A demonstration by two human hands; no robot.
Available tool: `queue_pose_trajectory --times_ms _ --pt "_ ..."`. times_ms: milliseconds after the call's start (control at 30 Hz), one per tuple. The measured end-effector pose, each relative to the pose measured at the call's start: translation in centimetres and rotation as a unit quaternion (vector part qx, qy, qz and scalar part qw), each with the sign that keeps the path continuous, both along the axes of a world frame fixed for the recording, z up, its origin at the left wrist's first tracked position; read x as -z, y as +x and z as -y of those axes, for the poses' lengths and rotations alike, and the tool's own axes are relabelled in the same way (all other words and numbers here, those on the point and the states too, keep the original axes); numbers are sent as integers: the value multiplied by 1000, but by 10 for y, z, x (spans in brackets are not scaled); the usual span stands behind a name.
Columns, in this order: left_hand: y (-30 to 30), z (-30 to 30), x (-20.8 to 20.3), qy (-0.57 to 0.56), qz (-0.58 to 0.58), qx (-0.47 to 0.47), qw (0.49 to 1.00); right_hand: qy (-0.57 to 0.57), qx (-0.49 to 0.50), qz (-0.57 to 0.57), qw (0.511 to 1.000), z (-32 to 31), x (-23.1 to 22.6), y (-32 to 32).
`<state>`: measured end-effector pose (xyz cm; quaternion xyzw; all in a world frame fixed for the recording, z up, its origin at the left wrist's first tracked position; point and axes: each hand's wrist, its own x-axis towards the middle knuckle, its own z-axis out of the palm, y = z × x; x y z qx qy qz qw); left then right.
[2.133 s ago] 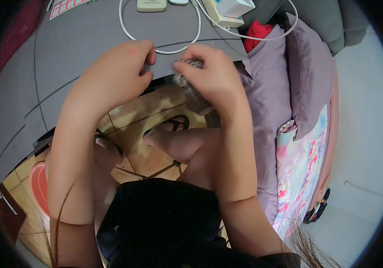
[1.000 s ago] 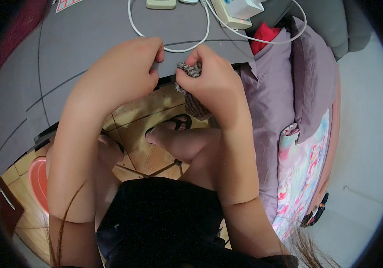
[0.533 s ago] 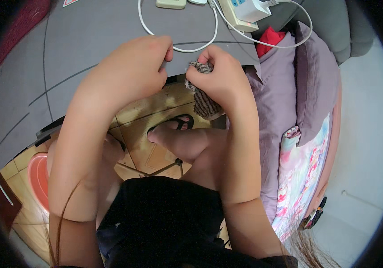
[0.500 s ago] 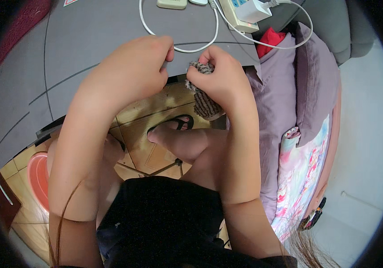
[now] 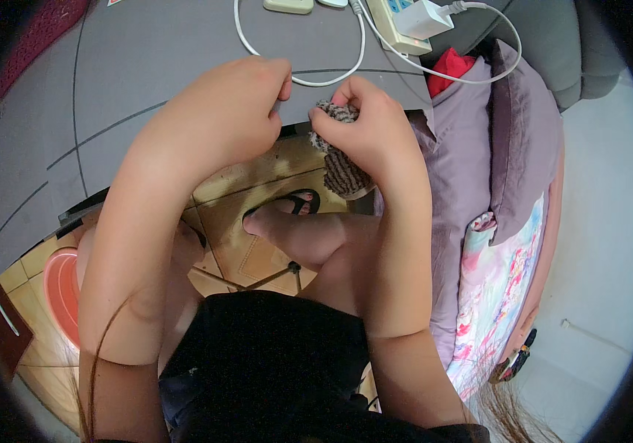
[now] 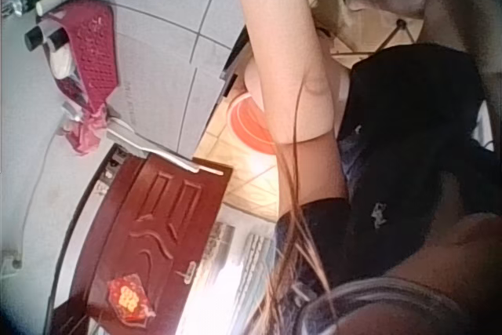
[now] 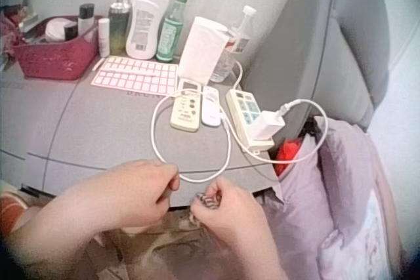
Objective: Cleaning a desk surface with a wet cloth.
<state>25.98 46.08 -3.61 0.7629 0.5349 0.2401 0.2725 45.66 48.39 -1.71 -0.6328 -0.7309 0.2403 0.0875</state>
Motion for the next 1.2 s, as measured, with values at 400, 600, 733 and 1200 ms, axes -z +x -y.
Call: queue_pose_trajectory --times_ms 400,600,733,1200 --pt "-3 0 0 4 -2 2 1000 21 -7 -3 1000 1 0 -6" --pt "-4 1 -2 -1 0 -2 1000 15 -34 -43 998 -2 3 8" --pt "-3 0 0 -4 5 2 1000 13 -4 -190 982 -15 3 36" --pt "-3 0 1 -17 10 5 1000 142 -71 -5 987 16 -1 -20"
